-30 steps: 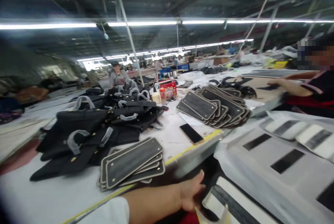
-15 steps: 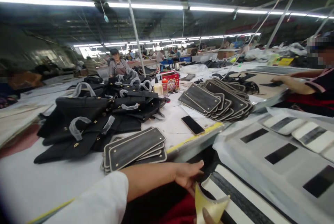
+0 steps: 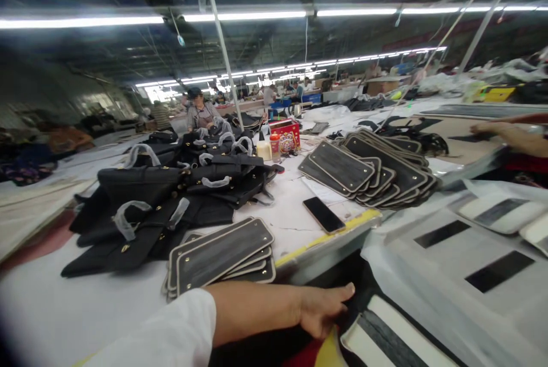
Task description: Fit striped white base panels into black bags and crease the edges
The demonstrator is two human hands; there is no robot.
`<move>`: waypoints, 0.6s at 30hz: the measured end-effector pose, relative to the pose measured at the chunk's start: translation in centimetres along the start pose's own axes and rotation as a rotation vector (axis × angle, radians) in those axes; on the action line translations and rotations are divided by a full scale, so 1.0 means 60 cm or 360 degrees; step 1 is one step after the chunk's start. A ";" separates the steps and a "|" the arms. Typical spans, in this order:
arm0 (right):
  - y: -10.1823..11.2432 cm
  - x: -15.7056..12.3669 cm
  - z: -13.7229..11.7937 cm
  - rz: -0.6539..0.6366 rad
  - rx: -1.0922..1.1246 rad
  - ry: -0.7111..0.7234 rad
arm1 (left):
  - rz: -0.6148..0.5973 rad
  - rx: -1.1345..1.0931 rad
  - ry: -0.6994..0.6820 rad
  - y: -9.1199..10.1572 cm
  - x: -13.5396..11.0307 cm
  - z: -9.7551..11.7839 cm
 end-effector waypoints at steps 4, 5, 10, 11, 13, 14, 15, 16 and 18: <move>0.037 -0.095 0.146 -0.0119 0.0287 -0.0416 | -0.0016 -0.0226 -0.0001 -0.066 -0.075 -0.001; 0.025 -0.130 0.162 -0.0315 0.0529 -0.0408 | -0.0050 -0.0268 -0.0016 -0.077 -0.089 0.001; 0.006 -0.184 0.162 -0.0709 0.0979 -0.0355 | -0.0221 -0.0499 -0.0038 -0.080 -0.099 0.002; 0.006 -0.179 0.159 -0.0737 0.0998 -0.0350 | -0.0198 -0.0527 -0.0030 -0.077 -0.098 -0.002; 0.004 -0.172 0.155 -0.0783 0.1013 -0.0368 | -0.0136 -0.0561 -0.0055 -0.074 -0.101 -0.009; 0.002 -0.171 0.153 -0.0795 0.1021 -0.0365 | -0.0100 -0.0574 -0.0080 -0.073 -0.103 -0.010; 0.001 -0.170 0.150 -0.0801 0.1036 -0.0354 | -0.0062 -0.0584 -0.0105 -0.072 -0.104 -0.011; -0.001 -0.169 0.146 -0.0806 0.1062 -0.0342 | -0.0029 -0.0592 -0.0121 -0.070 -0.105 -0.012; -0.003 -0.166 0.139 -0.0791 0.1140 -0.0331 | 0.0023 -0.0608 -0.0112 -0.066 -0.105 -0.015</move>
Point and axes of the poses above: each hand's wrist, its own x-axis towards the middle knuckle, its own y-axis out of the back of the hand, z = x × y, the point moved 9 cm from there along x, towards the middle knuckle, and after that the axes turned 1 degree about -x, right-handed, at the moved point
